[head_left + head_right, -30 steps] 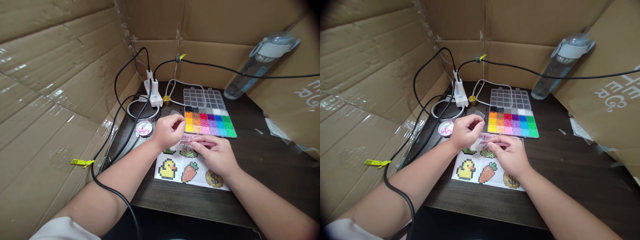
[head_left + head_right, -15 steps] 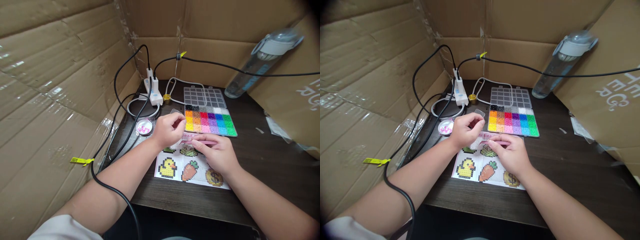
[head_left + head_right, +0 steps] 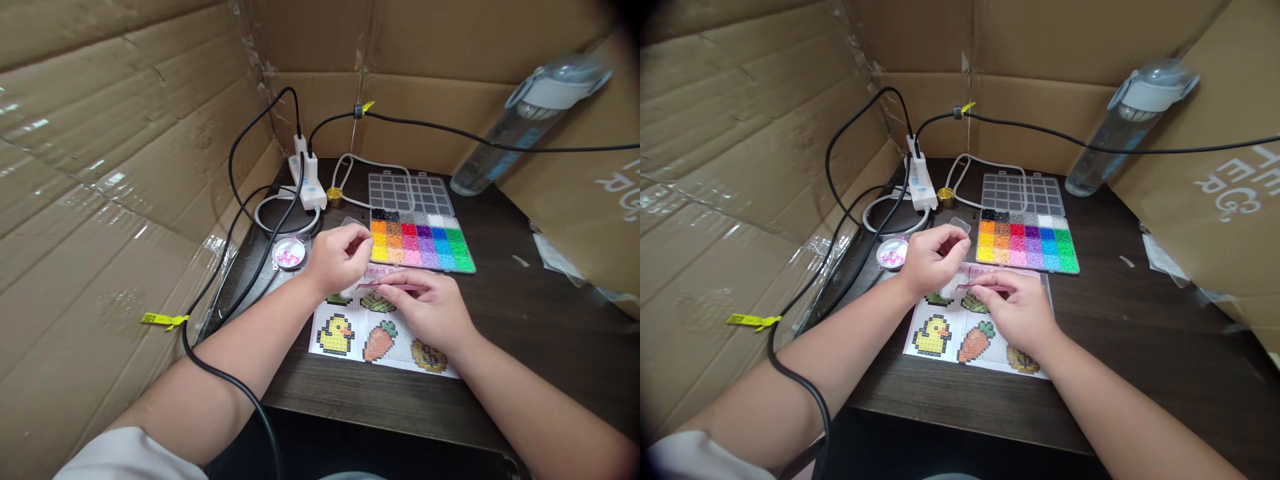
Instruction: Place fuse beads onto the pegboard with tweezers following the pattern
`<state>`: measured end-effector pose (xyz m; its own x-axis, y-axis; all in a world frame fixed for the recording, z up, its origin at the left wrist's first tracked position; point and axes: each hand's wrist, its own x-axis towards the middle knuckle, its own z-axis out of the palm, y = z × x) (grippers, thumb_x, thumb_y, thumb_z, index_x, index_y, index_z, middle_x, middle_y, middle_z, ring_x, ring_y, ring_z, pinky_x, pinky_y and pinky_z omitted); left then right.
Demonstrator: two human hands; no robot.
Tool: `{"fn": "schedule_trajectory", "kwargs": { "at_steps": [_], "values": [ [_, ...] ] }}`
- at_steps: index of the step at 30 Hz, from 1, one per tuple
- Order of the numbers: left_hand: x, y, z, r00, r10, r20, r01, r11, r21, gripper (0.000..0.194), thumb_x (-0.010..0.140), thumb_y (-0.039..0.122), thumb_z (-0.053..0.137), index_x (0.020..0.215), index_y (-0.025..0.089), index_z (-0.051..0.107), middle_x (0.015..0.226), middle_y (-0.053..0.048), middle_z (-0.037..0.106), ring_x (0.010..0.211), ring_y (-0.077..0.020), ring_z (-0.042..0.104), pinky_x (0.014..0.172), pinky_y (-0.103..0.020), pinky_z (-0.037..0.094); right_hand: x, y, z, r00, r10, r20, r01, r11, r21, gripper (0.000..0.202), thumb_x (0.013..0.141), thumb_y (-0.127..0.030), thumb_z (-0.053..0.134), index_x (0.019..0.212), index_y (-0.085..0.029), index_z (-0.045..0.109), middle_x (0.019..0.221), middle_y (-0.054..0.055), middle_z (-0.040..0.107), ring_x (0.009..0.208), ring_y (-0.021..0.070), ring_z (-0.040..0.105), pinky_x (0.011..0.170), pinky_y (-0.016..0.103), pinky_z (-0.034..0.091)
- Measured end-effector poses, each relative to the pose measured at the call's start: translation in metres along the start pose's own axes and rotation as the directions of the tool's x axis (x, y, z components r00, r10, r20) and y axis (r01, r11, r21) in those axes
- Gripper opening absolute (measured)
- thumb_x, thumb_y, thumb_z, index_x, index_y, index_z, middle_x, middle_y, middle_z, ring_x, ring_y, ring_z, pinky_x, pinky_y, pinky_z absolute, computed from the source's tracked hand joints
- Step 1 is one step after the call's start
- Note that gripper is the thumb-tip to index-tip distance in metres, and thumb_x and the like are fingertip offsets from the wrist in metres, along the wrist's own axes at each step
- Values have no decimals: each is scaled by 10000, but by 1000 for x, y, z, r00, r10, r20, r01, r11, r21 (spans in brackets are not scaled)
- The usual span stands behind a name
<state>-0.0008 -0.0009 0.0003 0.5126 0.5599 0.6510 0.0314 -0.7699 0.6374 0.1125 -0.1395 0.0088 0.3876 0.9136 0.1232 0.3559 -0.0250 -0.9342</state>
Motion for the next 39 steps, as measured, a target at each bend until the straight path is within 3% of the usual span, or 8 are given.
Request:
{"fn": "schedule_trajectory", "kwargs": {
  "at_steps": [23, 39],
  "values": [
    [0, 0, 0, 1000, 9, -7, -8, 1000, 8, 87, 807, 130, 593, 739, 156, 640, 623, 22, 630, 548, -77, 543, 546, -211, 422, 0, 4, 2, 999, 2, 45, -2, 1000, 8, 67, 775, -251, 724, 801, -208, 768, 795, 35, 772, 723, 183, 729, 691, 301, 610],
    [0, -1, 1, 1000, 2, -2, -2, 1000, 11, 90, 812, 137, 589, 743, 160, 641, 626, 19, 632, 554, -81, 541, 547, -218, 424, -1, 4, 1, 1000, 10, 8, -10, 1000, 9, 61, 758, -252, 738, 780, -203, 767, 785, 44, 774, 711, 191, 739, 654, 294, 613]
  ]
}}
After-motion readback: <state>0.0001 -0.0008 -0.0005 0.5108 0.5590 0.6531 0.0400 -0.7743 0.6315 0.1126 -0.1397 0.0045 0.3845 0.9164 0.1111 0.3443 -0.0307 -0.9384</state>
